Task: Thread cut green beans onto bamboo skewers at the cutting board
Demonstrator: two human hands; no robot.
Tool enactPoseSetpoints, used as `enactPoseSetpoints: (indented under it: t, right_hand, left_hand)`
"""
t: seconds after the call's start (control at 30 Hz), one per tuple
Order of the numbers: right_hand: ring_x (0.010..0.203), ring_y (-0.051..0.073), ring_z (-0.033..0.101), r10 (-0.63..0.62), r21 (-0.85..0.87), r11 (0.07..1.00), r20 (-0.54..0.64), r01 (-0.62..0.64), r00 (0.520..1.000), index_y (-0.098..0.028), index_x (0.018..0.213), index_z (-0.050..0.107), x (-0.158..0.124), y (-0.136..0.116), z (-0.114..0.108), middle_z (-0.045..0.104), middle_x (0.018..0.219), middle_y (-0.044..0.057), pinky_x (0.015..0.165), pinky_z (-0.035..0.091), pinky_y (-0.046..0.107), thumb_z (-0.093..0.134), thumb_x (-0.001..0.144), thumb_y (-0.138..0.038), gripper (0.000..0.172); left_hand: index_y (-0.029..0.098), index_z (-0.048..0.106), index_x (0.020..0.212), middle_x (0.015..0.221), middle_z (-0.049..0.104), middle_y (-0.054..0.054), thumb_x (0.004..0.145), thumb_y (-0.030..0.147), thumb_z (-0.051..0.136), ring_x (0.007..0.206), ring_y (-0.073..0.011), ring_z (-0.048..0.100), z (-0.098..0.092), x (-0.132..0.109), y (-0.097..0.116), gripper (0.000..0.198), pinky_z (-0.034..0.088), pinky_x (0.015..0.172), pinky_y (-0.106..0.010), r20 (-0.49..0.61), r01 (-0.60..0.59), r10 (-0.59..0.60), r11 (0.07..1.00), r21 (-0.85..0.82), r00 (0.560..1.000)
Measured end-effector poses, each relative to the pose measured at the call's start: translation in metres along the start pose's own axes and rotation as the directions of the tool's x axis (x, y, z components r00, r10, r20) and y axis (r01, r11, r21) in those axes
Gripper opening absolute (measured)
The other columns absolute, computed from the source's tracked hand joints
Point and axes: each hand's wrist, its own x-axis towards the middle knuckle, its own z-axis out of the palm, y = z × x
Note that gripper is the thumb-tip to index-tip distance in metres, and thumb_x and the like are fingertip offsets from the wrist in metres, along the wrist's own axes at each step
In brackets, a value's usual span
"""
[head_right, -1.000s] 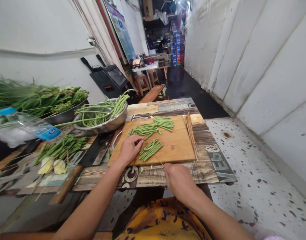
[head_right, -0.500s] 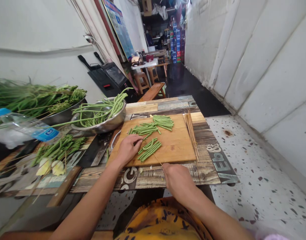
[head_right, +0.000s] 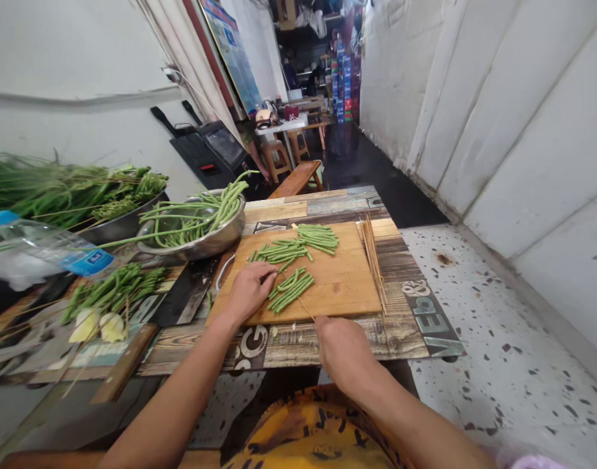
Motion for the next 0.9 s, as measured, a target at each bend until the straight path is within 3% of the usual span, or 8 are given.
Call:
enactPoseSetpoints:
  t: [0.4,0.7,0.9]
  right_hand:
    - [0.069,0.020,0.066,-0.022,0.006,1.000,-0.008,0.022,1.000,-0.014,0.083,0.062,0.008,-0.001,0.002,0.070,0.074,0.010,0.054,0.030,0.027,0.041,0.088,-0.015,0.022]
    - [0.070,0.020,0.065,-0.003,-0.002,1.000,0.009,0.003,1.000,-0.012,0.085,0.065,0.021,-0.010,-0.008,0.069,0.074,0.013,0.059,0.037,0.024,0.045,0.083,-0.011,0.019]
    - [0.071,0.021,0.066,0.004,0.006,1.000,-0.002,-0.004,1.000,-0.013,0.081,0.064,0.014,-0.007,-0.005,0.069,0.074,0.013,0.058,0.035,0.025,0.047,0.083,-0.013,0.017]
  left_hand:
    - [0.017,0.068,0.082,0.083,0.069,-0.006,0.078,0.013,0.052,0.079,-0.0180,0.060,0.001,0.004,-0.006,0.017,0.048,0.078,-0.033,0.028,0.018,-0.018,1.000,-0.013,0.999]
    - [0.017,0.068,0.081,0.082,0.069,-0.006,0.077,0.012,0.052,0.079,-0.0180,0.061,0.001,0.005,-0.007,0.017,0.049,0.079,-0.033,0.026,-0.001,0.000,1.000,0.014,1.000]
    - [0.017,0.069,0.080,0.082,0.070,-0.005,0.077,0.012,0.053,0.080,-0.0183,0.062,0.000,0.002,-0.002,0.017,0.049,0.078,-0.034,0.050,0.001,0.000,1.000,-0.031,0.999]
